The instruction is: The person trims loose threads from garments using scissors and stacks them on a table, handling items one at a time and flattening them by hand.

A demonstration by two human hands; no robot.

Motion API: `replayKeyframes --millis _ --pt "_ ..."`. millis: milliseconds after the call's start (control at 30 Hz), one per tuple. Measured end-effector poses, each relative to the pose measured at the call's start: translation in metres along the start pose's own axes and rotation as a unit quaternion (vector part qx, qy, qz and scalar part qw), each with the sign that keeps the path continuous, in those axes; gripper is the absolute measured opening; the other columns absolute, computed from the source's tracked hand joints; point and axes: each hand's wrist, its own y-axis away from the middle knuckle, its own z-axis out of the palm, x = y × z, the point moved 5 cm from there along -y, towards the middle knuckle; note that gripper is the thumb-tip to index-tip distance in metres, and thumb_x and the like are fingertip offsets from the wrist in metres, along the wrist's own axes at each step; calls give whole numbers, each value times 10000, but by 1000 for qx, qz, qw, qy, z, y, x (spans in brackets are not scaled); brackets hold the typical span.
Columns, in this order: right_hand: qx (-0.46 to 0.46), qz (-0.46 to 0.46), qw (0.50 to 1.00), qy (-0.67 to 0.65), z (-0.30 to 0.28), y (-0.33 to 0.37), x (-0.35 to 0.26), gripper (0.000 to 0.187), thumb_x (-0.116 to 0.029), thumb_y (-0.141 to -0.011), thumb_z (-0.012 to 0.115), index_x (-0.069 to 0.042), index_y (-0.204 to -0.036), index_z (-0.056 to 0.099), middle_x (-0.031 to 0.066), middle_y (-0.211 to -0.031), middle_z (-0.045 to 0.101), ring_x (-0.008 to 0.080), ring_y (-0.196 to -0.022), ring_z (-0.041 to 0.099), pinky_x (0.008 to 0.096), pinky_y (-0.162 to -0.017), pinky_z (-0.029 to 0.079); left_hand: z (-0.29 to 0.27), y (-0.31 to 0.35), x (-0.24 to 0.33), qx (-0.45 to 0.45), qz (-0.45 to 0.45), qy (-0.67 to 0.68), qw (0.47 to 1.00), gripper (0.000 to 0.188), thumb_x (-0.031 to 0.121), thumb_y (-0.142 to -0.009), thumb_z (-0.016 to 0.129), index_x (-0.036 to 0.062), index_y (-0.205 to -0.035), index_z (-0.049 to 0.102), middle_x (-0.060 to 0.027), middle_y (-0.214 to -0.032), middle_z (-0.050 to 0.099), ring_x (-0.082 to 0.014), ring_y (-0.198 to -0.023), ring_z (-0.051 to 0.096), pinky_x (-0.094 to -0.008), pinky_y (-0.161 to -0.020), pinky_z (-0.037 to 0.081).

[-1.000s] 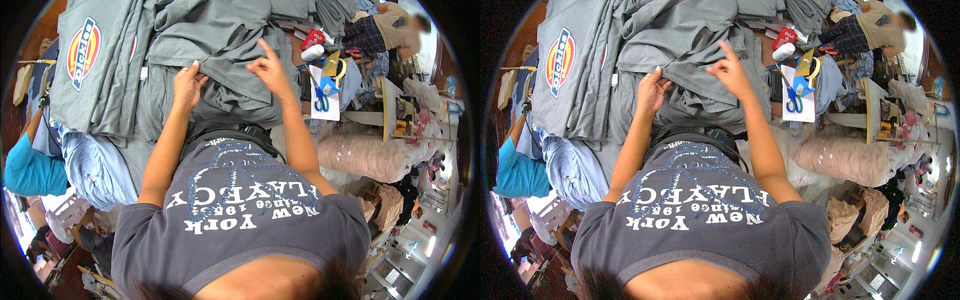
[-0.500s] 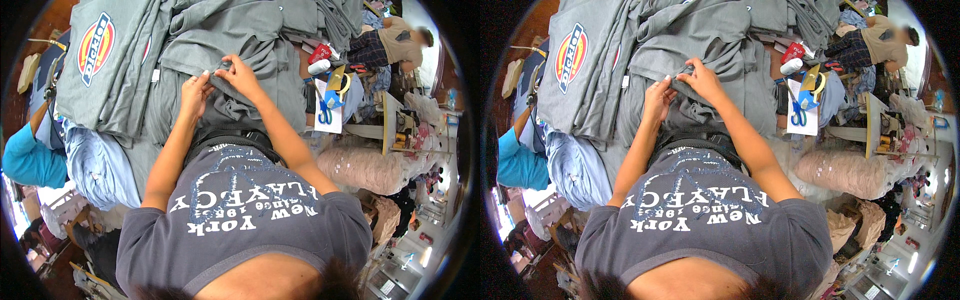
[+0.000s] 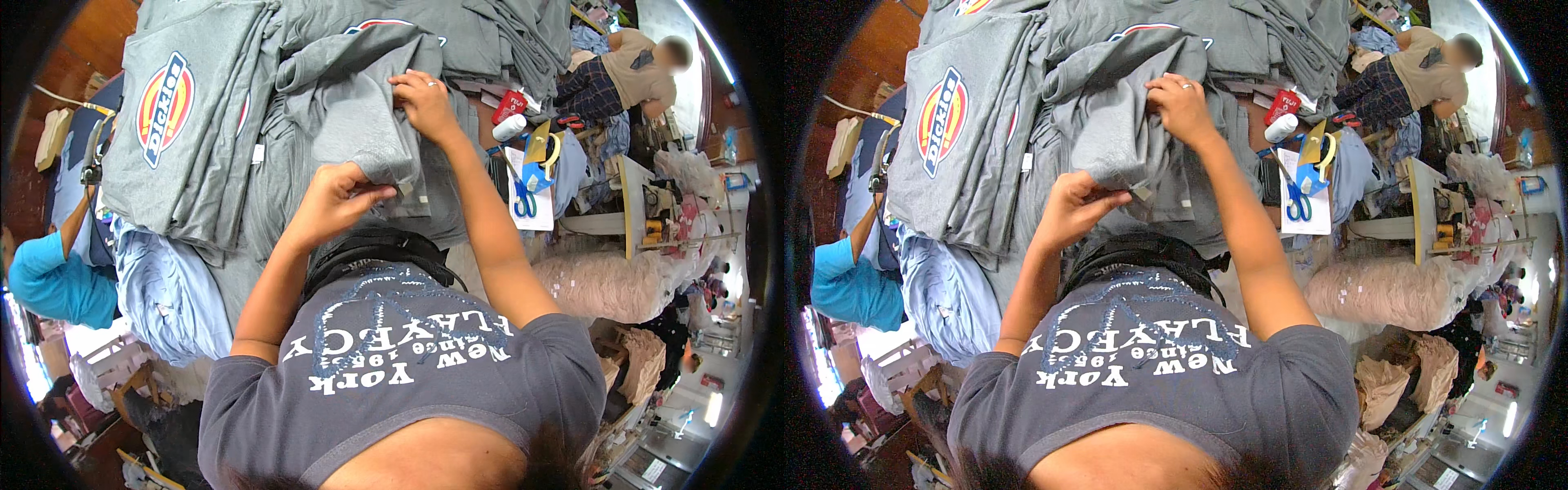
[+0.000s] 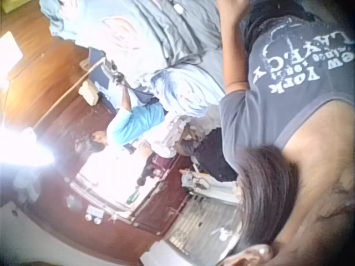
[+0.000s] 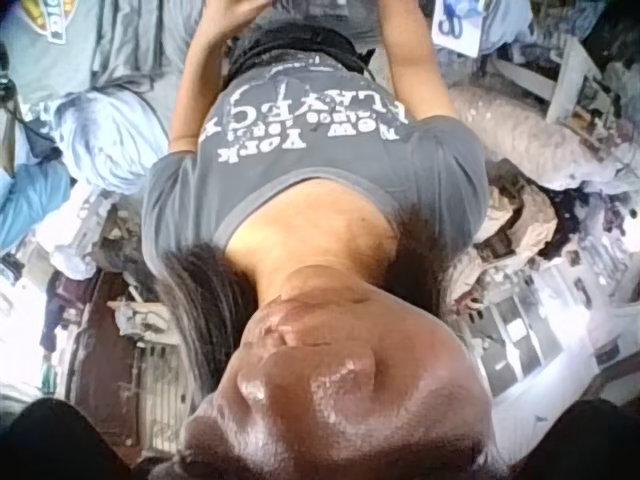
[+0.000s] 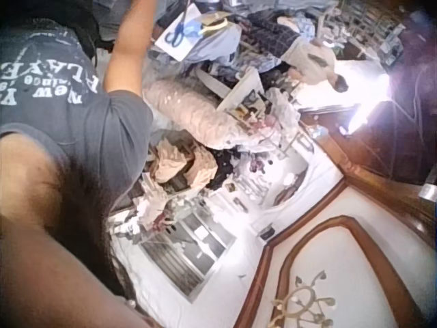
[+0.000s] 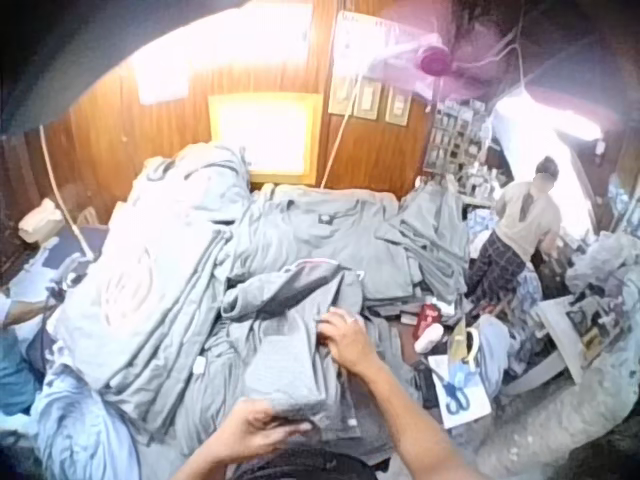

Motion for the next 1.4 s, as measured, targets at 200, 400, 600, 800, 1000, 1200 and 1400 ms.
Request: replayKeyframes --millis 200,400,600,800,1000,1200,1400 --pt "-132 1 991 -13 20 18 16 508 -42 -604 587 -96 -1095 466 55 -1066 516 244 -974 486 383 -788 382 -27 17 63 69 176 -16 982 179 -57 -702 593 -35 -879 587 -97 -707 609 -98 -681 582 -221 -597 423" --pt "-55 22 991 -121 22 11 -24 445 -183 -555 699 -35 -932 516 124 -922 508 285 -897 497 374 -763 409 -58 37 96 126 229 121 958 267 -101 -709 566 -83 -974 551 -84 -865 596 -124 -812 548 -221 -728 409" --pt "7 35 947 -320 11 -7 -62 276 -58 -604 598 -24 -873 547 146 -880 552 300 -876 538 355 -776 423 -58 38 115 146 297 126 935 489 -16 -698 655 -93 -1127 432 -143 -1050 533 -199 -960 523 -302 -837 405" --pt "79 115 897 -419 -96 -2 -21 184 -10 -690 636 -14 -867 584 38 -841 590 110 -808 537 231 -730 423 -67 8 48 285 133 78 946 1027 -48 -664 670 147 -1327 -89 -152 -1106 392 -179 -813 547 -272 -631 486" --pt "227 146 811 -519 -180 36 -12 196 -4 -718 641 -13 -892 552 -6 -804 553 50 -732 509 169 -666 406 -36 -2 -10 289 38 246 924 1019 -9 -696 640 195 -1335 -127 -162 -1191 392 -235 -937 521 -307 -708 478" --pt "302 129 822 -466 -223 72 -22 277 -20 -722 640 -11 -977 533 28 -922 555 65 -792 492 169 -709 371 16 -5 -93 54 88 -270 957 818 198 -612 726 99 -1299 294 -196 -1211 425 -267 -1091 441 -330 -843 388" --pt "367 174 849 -338 -260 119 0 293 4 -724 624 -1 -998 521 57 -935 571 107 -858 523 214 -785 393 -27 -1 -84 -1 -128 -175 976 177 150 -747 604 13 -796 504 -58 -658 521 -119 -621 503 -279 -540 397"
